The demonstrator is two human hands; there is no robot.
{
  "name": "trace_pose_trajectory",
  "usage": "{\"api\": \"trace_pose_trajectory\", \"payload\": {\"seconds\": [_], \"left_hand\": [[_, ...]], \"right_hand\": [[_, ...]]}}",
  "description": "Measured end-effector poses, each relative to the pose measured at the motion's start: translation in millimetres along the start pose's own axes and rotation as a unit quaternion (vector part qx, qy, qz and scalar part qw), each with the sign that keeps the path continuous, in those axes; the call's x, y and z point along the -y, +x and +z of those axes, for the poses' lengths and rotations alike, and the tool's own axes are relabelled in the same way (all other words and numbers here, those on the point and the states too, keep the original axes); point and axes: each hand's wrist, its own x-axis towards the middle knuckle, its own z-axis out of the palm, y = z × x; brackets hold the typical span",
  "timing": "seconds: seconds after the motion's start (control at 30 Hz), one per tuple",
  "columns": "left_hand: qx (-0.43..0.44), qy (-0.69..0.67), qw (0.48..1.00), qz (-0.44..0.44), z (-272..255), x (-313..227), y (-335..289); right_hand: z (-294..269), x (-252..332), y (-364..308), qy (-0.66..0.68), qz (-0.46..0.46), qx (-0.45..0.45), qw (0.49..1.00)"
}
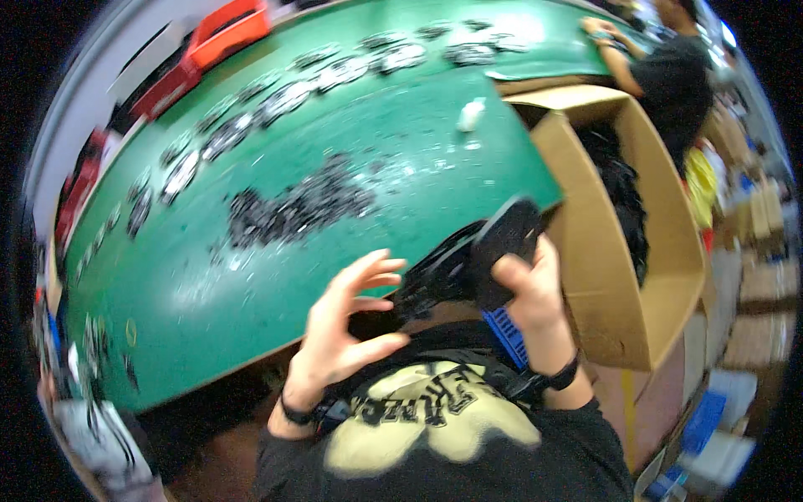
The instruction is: The person assembles small electronic components on a green workbench. They pick up black plastic casings and small parts, apply glue from a white bottle to the casings, and attach the parts. The person then places the assembled units into a cardboard box.
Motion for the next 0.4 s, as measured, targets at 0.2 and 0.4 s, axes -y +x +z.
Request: {"api": "trace_pose_trajectory", "payload": {"seconds": [0.2, 0.4], "left_hand": [[-0.14, 0.037, 0.986, -0.086, -22, 20, -42], [-0.218, 0.028, 0.963, -0.156, -35, 20, -51]], "right_hand": [[39, -52, 10, 0.023, 0.02, 0.122, 0.992], [60, -92, 22, 0.033, 0.115, 0.137, 0.983]]}}
